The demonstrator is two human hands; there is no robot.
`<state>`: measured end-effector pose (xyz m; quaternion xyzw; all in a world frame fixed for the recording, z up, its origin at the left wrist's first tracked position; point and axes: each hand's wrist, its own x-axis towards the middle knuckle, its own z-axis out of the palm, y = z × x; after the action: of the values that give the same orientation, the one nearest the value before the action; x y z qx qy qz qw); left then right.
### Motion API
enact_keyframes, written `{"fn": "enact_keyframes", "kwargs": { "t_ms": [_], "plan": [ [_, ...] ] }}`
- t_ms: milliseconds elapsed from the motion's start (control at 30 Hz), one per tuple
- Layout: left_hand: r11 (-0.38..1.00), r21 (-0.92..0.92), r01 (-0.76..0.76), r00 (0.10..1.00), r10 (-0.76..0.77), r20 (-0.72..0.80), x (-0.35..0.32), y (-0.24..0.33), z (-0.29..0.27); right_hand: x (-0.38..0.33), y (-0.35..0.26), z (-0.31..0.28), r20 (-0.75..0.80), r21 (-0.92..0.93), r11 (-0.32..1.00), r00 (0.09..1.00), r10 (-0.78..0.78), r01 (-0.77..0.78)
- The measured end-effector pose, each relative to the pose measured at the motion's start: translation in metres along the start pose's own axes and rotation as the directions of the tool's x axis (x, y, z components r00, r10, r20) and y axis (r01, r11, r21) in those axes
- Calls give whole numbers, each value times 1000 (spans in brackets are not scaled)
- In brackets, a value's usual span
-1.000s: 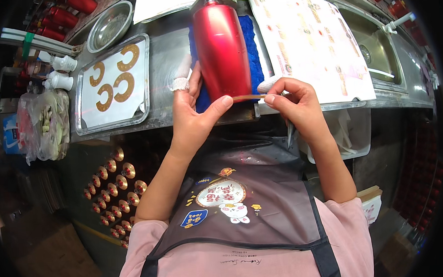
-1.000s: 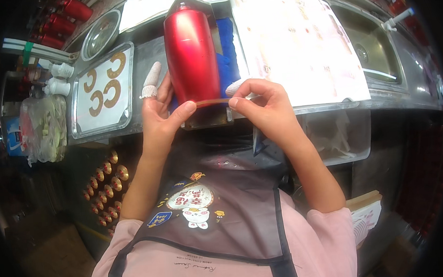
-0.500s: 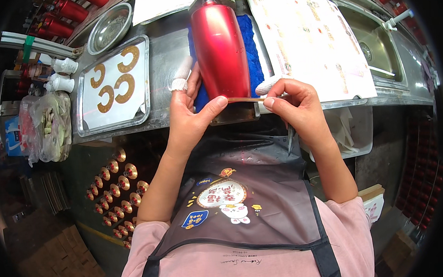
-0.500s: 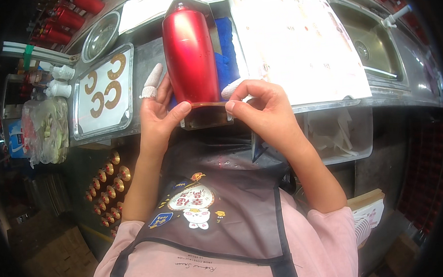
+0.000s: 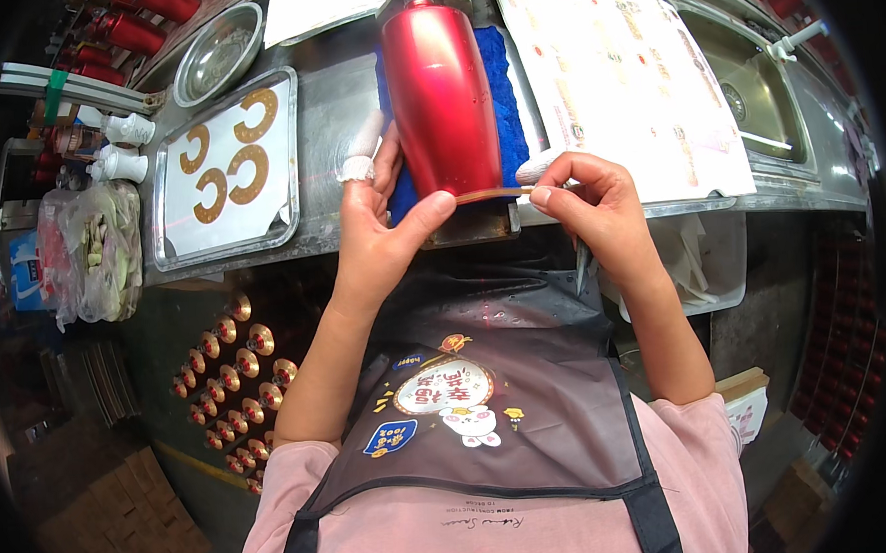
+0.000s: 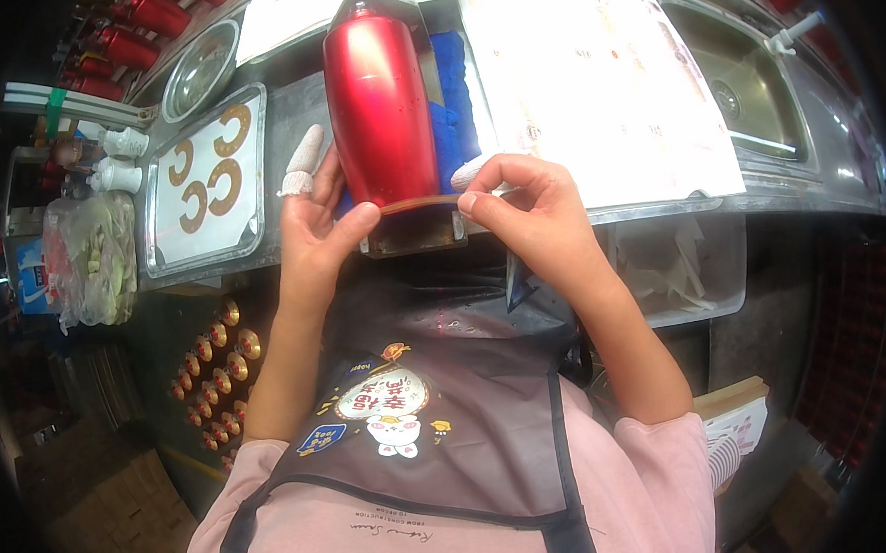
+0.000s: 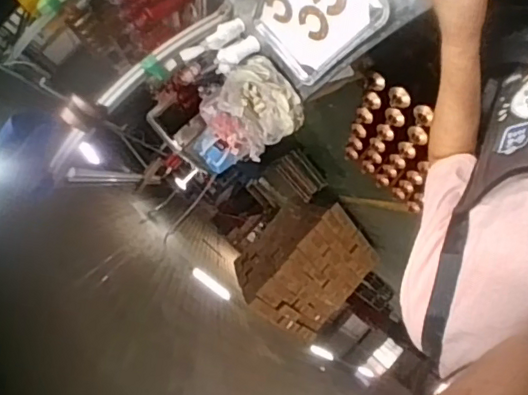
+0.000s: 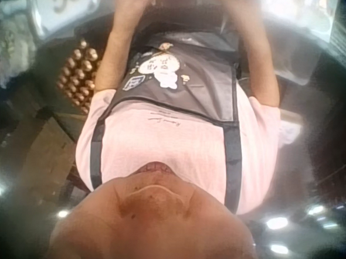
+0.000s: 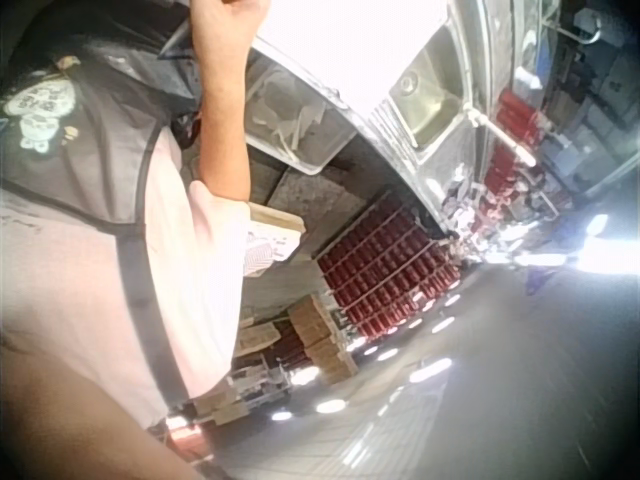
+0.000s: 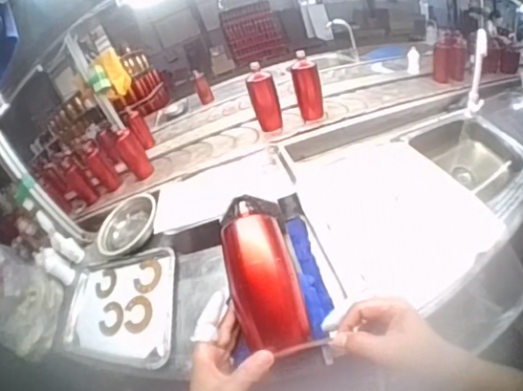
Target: The person applies gold circular stickers to the necks of red cylindrical containers, then places a red container on a blue stand and applies a rectangular label to its side. The person uses a small tool to smooth the label and then sets the finished container aside.
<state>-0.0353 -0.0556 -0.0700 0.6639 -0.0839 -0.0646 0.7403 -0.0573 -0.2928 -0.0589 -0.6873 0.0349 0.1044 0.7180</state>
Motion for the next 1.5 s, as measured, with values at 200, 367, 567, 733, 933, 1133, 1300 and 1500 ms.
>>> {"fn": "enact_keyframes", "kwargs": {
  "t_ms": [200, 367, 567, 733, 933, 1133, 1300, 1500],
  "plan": [
    [992, -118, 48, 999, -49, -5, -1, -1, -7, -1, 1, -1, 6, -26, 1000, 1000, -9, 9],
    [999, 29, -22, 1000, 22, -2, -2, -3, -1, -1, -1, 0, 7, -22, 1000, 1000, 1, -1],
    [997, 69, -28, 999, 31, -33, -2, -1, 5, -2, 0, 1, 2, 10, 1000, 1000, 6, -6],
    [996, 77, -43, 999, 46, -30, -2, 0, 7, -2, 1, 0, -6, 8, 1000, 1000, 2, -2],
    [996, 79, -48, 998, 50, -29, -1, -1, 6, -1, 2, 1, -10, 6, 1000, 1000, 4, -3],
    [996, 78, -42, 998, 45, -34, -2, -1, 7, 0, 3, 0, -5, -13, 1000, 1000, 9, -9],
    [996, 79, -45, 998, 47, -30, -2, 0, 8, 2, 7, 2, -22, -16, 1000, 1000, 8, -8],
    [999, 38, -33, 999, 34, -23, -2, -3, 4, 3, 10, 3, -35, -88, 996, 999, 4, -8]
  ]
}}
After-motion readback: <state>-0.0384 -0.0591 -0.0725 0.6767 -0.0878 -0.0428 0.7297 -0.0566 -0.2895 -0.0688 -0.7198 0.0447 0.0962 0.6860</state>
